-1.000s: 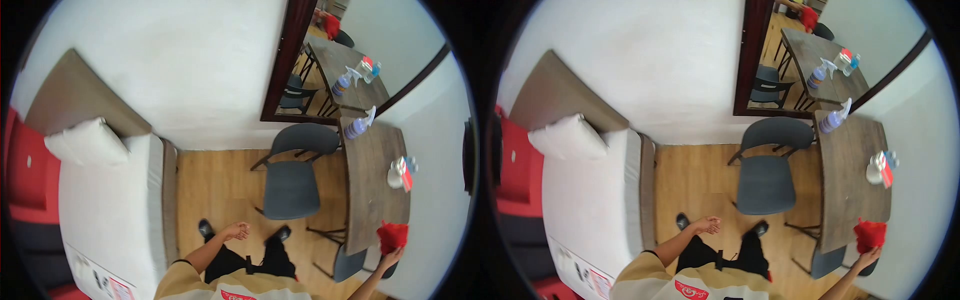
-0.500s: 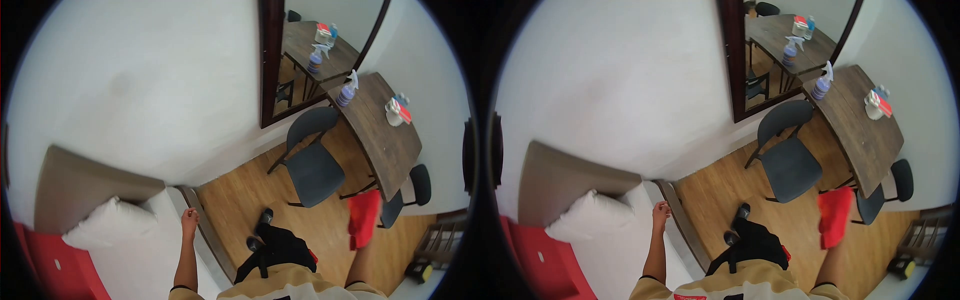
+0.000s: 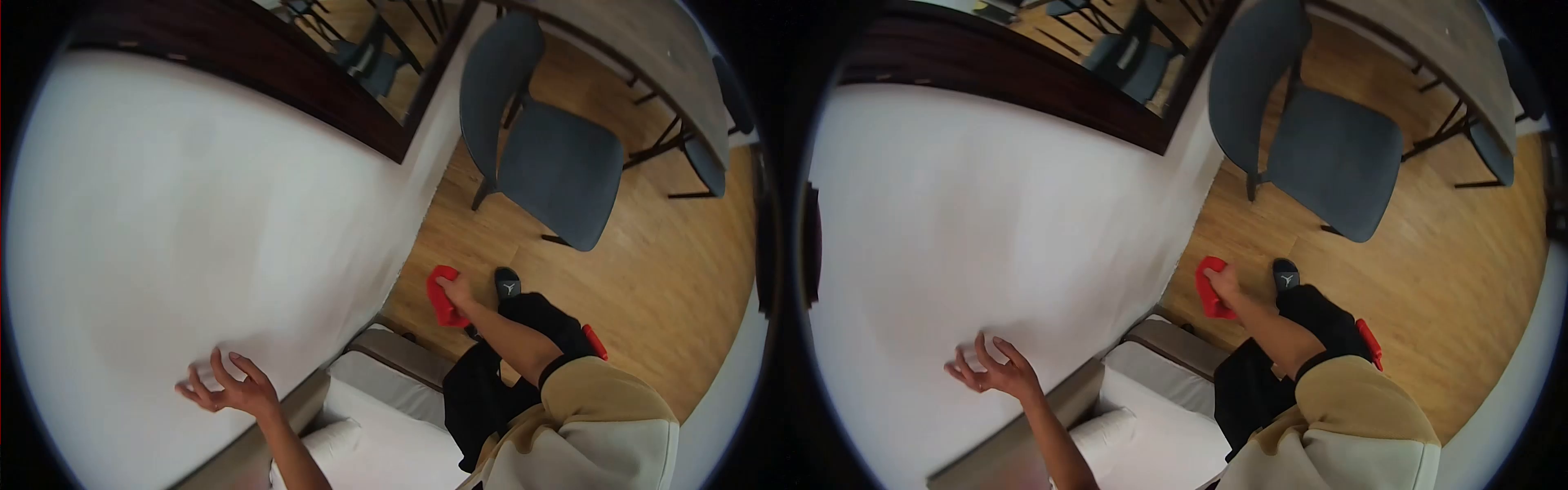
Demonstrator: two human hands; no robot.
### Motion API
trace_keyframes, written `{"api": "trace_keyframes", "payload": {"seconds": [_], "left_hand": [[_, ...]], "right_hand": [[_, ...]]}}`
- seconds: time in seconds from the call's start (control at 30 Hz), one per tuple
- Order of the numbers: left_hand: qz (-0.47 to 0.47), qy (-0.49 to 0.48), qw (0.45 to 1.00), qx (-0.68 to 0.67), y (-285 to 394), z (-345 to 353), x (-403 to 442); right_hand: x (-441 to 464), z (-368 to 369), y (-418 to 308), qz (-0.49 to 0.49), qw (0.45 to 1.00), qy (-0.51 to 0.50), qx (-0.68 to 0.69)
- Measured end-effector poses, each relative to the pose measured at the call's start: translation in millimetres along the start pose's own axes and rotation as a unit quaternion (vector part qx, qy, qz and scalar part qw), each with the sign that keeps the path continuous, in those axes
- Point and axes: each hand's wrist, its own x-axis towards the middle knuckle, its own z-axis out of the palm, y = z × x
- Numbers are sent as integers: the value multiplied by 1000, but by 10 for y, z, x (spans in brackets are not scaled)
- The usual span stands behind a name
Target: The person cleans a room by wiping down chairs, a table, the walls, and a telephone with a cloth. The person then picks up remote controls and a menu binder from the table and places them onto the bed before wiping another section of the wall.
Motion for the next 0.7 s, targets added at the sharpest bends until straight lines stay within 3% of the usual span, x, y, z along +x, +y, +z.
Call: {"api": "trace_keyframes", "payload": {"seconds": [0.03,0.1,0.13,0.17,0.2,0.23,0.3,0.37,0.4,0.43,0.5,0.6,0.67,0.7], "left_hand": [[3,-1,1000,-10,27,147,-123],[80,11,989,123,-29,493,-502],[23,76,996,-27,-241,735,-724],[15,116,990,-79,-301,888,-813],[13,156,979,-131,-363,1039,-901],[67,164,980,-86,-369,950,-785],[71,263,961,37,-194,982,-657],[40,276,945,171,-431,998,-765],[33,287,941,175,-528,971,-799],[10,260,940,223,-622,932,-837],[-19,233,934,271,-1143,807,-955],[14,289,925,246,-823,809,-948],[35,318,922,219,-451,906,-878],[43,327,921,207,-355,933,-831]], "right_hand": [[0,200,-52,4,999,37,11],[264,523,-59,1,997,79,22],[459,631,78,14,999,20,38],[697,716,209,24,997,-43,51],[961,794,372,22,997,-45,50],[1190,889,624,25,999,-10,46],[1592,1118,1040,24,999,19,39],[1886,1426,1325,56,992,107,29],[1863,1572,1384,-59,993,100,-14],[1850,1767,1428,-73,993,97,-11],[1833,2043,1514,-212,951,183,-132],[2553,1966,1759,-252,934,229,-111],[3284,1727,1673,-91,969,225,-39],[3488,1615,1362,-95,969,228,23]]}}
